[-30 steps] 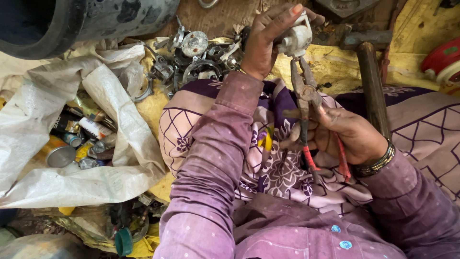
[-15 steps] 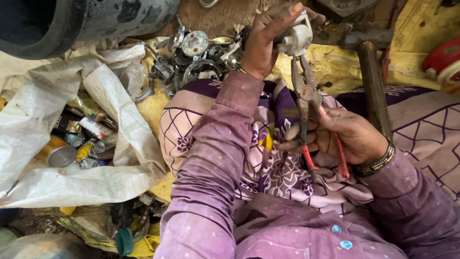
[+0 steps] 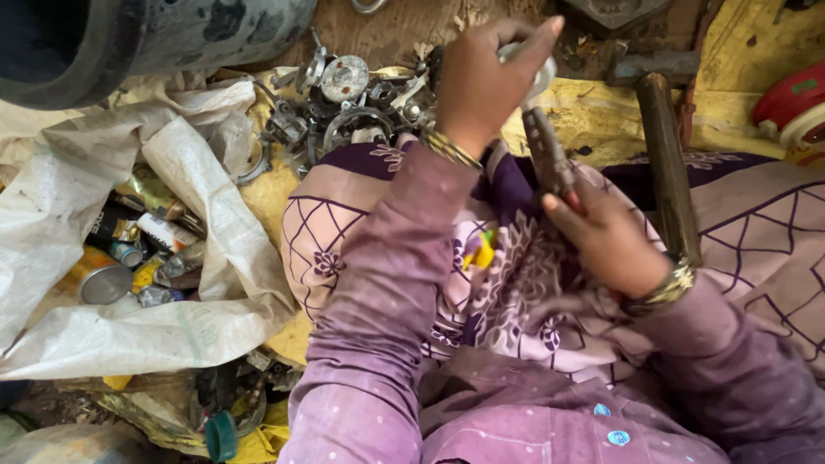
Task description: The person sits on the floor and uses a hammer and pliers to disassemble and modify small metal parts. They repeatedly strike a yellow plastic object and a white metal component, removing pieces and placing them aside.
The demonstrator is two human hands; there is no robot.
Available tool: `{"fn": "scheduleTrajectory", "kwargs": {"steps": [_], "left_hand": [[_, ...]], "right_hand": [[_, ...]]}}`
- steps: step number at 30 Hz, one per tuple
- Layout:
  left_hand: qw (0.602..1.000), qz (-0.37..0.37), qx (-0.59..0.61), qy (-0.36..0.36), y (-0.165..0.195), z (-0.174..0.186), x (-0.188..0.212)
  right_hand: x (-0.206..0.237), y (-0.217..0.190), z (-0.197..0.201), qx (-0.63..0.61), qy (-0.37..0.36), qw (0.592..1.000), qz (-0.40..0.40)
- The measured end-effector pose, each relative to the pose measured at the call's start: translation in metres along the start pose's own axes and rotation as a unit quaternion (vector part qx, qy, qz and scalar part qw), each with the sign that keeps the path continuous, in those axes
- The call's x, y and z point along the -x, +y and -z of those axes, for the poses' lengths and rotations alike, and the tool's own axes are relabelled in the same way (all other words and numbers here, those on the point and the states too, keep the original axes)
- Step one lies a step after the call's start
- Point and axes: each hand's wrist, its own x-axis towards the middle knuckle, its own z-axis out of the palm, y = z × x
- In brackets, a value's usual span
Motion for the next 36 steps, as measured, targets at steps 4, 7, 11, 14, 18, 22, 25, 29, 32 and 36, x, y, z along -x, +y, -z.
{"fn": "scheduleTrajectory", "kwargs": {"steps": [4, 7, 11, 14, 18, 22, 25, 29, 32, 36], "left_hand": [[0.964, 0.116, -0.213, -0.108, 0.01, 0.012, 0.008], [0.969, 0.136, -0.028, -0.206, 0.005, 0.045, -0.003], [0.928, 0.217, 0.201, -0.227, -0.01, 0.078, -0.016], [0.849, 0.14, 0.422, -0.286, -0.009, 0.056, -0.022], [0.67, 0.025, 0.634, -0.386, 0.002, 0.033, -0.016], [0.771, 0.012, 0.51, -0.38, 0.008, 0.049, -0.013], [0.88, 0.02, 0.305, -0.364, 0.006, 0.059, -0.015], [0.937, 0.085, -0.053, -0.334, 0.001, 0.054, -0.01], [0.938, 0.15, -0.083, -0.302, -0.002, 0.059, -0.002], [0.869, 0.087, 0.267, -0.408, -0.01, 0.086, -0.012]], "right_hand": [[-0.005, 0.013, -0.01, 0.211, 0.081, 0.963, 0.147], [-0.004, 0.01, -0.002, 0.077, -0.008, 0.996, 0.053], [0.009, -0.003, 0.02, -0.347, -0.213, 0.913, -0.038], [0.017, -0.01, 0.025, -0.445, -0.295, 0.845, -0.034], [0.023, -0.013, 0.024, -0.556, -0.354, 0.751, -0.034], [0.024, -0.011, 0.026, -0.529, -0.335, 0.779, -0.034], [0.019, -0.007, 0.019, -0.47, -0.325, 0.818, -0.065], [0.008, -0.001, -0.005, -0.342, -0.239, 0.903, -0.101], [0.004, 0.0, -0.011, -0.236, -0.185, 0.949, -0.101], [0.011, -0.003, 0.015, -0.447, -0.309, 0.834, -0.095]]}}
